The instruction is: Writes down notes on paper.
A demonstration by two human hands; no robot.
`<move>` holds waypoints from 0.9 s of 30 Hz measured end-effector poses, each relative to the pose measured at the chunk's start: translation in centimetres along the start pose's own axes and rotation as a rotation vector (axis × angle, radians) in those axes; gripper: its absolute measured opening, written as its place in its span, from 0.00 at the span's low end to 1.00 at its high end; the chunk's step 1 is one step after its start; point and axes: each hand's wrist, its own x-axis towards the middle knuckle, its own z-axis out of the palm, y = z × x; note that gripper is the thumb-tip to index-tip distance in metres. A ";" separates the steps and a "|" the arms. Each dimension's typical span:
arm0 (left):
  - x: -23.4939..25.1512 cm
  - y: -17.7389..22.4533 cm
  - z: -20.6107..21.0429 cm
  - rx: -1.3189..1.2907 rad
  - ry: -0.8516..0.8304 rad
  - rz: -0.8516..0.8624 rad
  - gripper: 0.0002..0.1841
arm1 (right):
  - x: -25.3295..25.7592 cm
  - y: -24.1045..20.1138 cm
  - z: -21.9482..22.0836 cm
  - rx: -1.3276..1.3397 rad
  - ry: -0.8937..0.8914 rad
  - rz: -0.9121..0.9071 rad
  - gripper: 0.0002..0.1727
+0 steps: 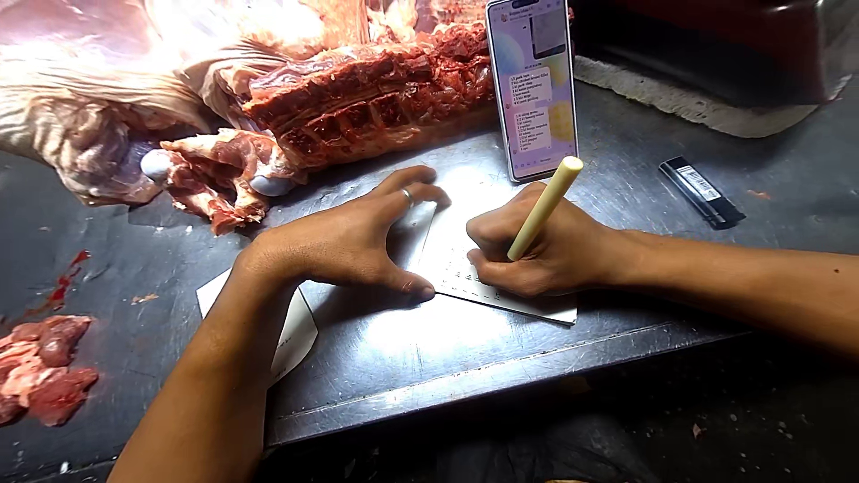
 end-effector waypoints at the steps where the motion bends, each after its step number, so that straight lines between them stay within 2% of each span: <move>1: 0.0 0.0 0.0 0.000 -0.004 -0.005 0.54 | 0.0 0.0 0.0 0.001 -0.001 0.001 0.13; 18: 0.0 0.0 0.0 0.006 -0.004 -0.005 0.54 | 0.0 0.0 0.0 0.025 0.025 0.041 0.13; 27: 0.0 0.1 0.0 0.005 0.004 -0.002 0.55 | 0.0 0.0 0.0 0.007 0.001 -0.014 0.12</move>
